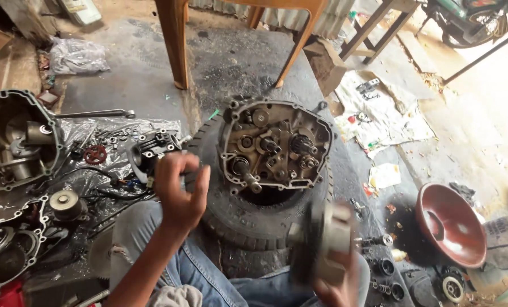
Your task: The person sits on the ground assembling a motorcycle engine crankcase resting on a tire. They fit small parts and bearings into the case by hand, tap a bearing into place with a hammer, then lift a flywheel rotor and seat it onto the crankcase, pressing and turning it to align.
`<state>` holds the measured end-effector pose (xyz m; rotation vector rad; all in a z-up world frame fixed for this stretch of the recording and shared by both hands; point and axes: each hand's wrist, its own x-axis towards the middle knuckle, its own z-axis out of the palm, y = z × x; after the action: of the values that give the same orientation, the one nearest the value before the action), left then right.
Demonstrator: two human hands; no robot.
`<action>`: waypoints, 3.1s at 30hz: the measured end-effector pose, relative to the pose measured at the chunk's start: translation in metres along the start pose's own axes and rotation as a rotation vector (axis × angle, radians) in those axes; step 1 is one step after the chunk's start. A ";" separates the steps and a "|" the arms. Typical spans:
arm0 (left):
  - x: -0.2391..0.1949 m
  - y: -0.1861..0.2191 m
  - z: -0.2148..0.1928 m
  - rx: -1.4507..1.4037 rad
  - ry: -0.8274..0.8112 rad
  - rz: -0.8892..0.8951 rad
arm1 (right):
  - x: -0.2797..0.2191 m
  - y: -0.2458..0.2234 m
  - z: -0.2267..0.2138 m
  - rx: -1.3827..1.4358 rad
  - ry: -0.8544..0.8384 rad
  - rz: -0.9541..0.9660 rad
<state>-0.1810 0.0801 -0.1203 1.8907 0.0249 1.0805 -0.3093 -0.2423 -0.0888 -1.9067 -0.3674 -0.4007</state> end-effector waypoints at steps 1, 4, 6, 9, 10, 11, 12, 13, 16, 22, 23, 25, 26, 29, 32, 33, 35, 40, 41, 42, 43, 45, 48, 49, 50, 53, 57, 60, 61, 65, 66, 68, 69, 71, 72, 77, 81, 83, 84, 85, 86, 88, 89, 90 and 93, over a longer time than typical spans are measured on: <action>0.005 -0.013 0.008 -0.006 0.017 0.006 | 0.051 -0.012 0.012 -0.071 0.000 -0.025; -0.001 -0.064 0.042 -0.010 0.033 0.015 | 0.146 -0.034 0.041 -0.281 0.005 -0.221; -0.008 -0.086 0.056 -0.008 0.025 0.007 | 0.179 -0.030 0.052 -0.425 0.007 -0.382; -0.011 -0.089 0.058 0.004 -0.067 -0.106 | 0.202 -0.023 0.066 -0.496 -0.064 -0.451; -0.010 -0.089 0.057 -0.017 -0.089 -0.152 | 0.205 -0.023 0.071 -0.534 -0.106 -0.453; -0.009 -0.088 0.057 -0.039 -0.111 -0.198 | 0.209 -0.023 0.075 -0.572 -0.148 -0.456; -0.004 -0.090 0.056 -0.037 -0.110 -0.198 | 0.211 -0.025 0.079 -0.571 -0.149 -0.458; 0.000 -0.091 0.057 -0.044 -0.105 -0.218 | 0.214 -0.027 0.084 -0.615 -0.163 -0.460; -0.005 -0.088 0.057 -0.047 -0.110 -0.268 | 0.213 -0.033 0.089 -0.687 -0.198 -0.442; -0.007 -0.092 0.062 -0.055 -0.087 -0.237 | 0.221 -0.042 0.092 -0.753 -0.224 -0.440; -0.007 -0.093 0.062 -0.055 -0.077 -0.228 | 0.222 -0.043 0.092 -0.774 -0.239 -0.447; -0.008 -0.093 0.062 -0.054 -0.078 -0.227 | 0.225 -0.041 0.092 -0.789 -0.255 -0.451; -0.008 -0.093 0.061 -0.051 -0.075 -0.225 | 0.226 -0.041 0.092 -0.803 -0.273 -0.458; -0.007 -0.094 0.061 -0.048 -0.075 -0.220 | 0.230 -0.037 0.093 -0.801 -0.298 -0.466; -0.007 -0.091 0.061 -0.043 -0.080 -0.225 | 0.229 -0.032 0.092 -0.813 -0.321 -0.439; -0.007 -0.089 0.061 -0.046 -0.082 -0.225 | 0.229 -0.033 0.092 -0.816 -0.319 -0.437; -0.006 -0.085 0.059 -0.002 -0.083 -0.162 | 0.229 -0.034 0.090 -0.832 -0.352 -0.428; -0.009 -0.071 0.057 -0.021 -0.078 -0.030 | 0.228 -0.037 0.087 -0.866 -0.414 -0.483; -0.009 -0.068 0.056 -0.044 -0.068 0.000 | 0.228 -0.040 0.087 -0.882 -0.435 -0.500; 0.005 -0.051 0.049 -0.043 -0.070 0.008 | 0.231 -0.038 0.084 -0.880 -0.427 -0.501; 0.017 -0.034 0.042 -0.067 -0.097 0.075 | 0.234 -0.035 0.081 -0.883 -0.441 -0.522; 0.031 -0.001 0.031 -0.084 -0.135 0.129 | 0.230 -0.030 0.076 -0.878 -0.467 -0.532; 0.054 0.025 0.032 -0.073 -0.279 0.252 | 0.232 -0.027 0.075 -0.864 -0.482 -0.576; 0.057 0.024 0.037 -0.031 -0.328 0.259 | 0.232 -0.026 0.075 -0.864 -0.462 -0.566; 0.059 0.024 0.043 0.008 -0.382 0.266 | 0.231 -0.026 0.074 -0.865 -0.443 -0.550; 0.077 0.035 0.042 0.084 -0.401 0.317 | 0.225 -0.025 0.080 -0.824 -0.347 -0.530; 0.073 0.038 0.042 0.123 -0.372 0.359 | 0.235 -0.024 0.076 -0.798 -0.336 -0.548; 0.060 0.036 0.044 0.143 -0.323 0.316 | 0.244 -0.028 0.069 -0.806 -0.417 -0.598; 0.057 0.032 0.045 0.141 -0.308 0.289 | 0.244 -0.030 0.068 -0.821 -0.457 -0.616; 0.056 0.028 0.045 0.134 -0.295 0.244 | 0.253 -0.032 0.067 -0.820 -0.529 -0.655; 0.059 0.029 0.043 0.138 -0.298 0.244 | 0.250 -0.026 0.069 -0.815 -0.530 -0.653; 0.067 0.034 0.042 0.132 -0.290 0.266 | 0.248 -0.015 0.071 -0.760 -0.458 -0.664; 0.073 0.036 0.043 0.131 -0.291 0.270 | 0.245 -0.015 0.072 -0.761 -0.454 -0.664; 0.083 0.041 0.045 0.116 -0.312 0.290 | 0.240 -0.014 0.073 -0.758 -0.340 -0.641; 0.084 0.043 0.044 0.116 -0.317 0.288 | 0.233 -0.010 0.077 -0.757 -0.341 -0.635; 0.093 0.051 0.048 0.105 -0.357 0.347 | 0.215 -0.006 0.087 -0.776 -0.133 -0.541; 0.083 0.042 0.047 0.094 -0.350 0.335 | 0.222 -0.007 0.084 -0.773 -0.198 -0.502; 0.069 0.032 0.051 0.104 -0.302 0.329 | 0.225 -0.006 0.082 -0.803 -0.247 -0.561; 0.077 0.032 0.051 0.104 -0.298 0.335 | 0.226 -0.004 0.083 -0.804 -0.241 -0.566; 0.084 0.032 0.052 0.129 -0.283 0.363 | 0.228 -0.002 0.085 -0.793 -0.237 -0.577; 0.087 0.033 0.052 0.154 -0.273 0.382 | 0.227 0.001 0.084 -0.782 -0.241 -0.582; 0.079 0.031 0.056 0.158 -0.262 0.367 | 0.237 -0.005 0.077 -0.771 -0.300 -0.566; 0.075 0.029 0.057 0.164 -0.251 0.355 | 0.242 -0.008 0.074 -0.759 -0.355 -0.550; 0.070 0.021 0.060 0.171 -0.254 0.359 | 0.242 -0.005 0.076 -0.750 -0.351 -0.550; 0.069 0.006 0.069 0.140 -0.213 0.314 | 0.236 0.005 0.083 -0.750 -0.360 -0.608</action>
<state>-0.0938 0.0576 -0.0828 2.1776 -0.3359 1.0987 -0.0873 -0.1514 -0.0168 -2.5850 -1.1808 -0.6557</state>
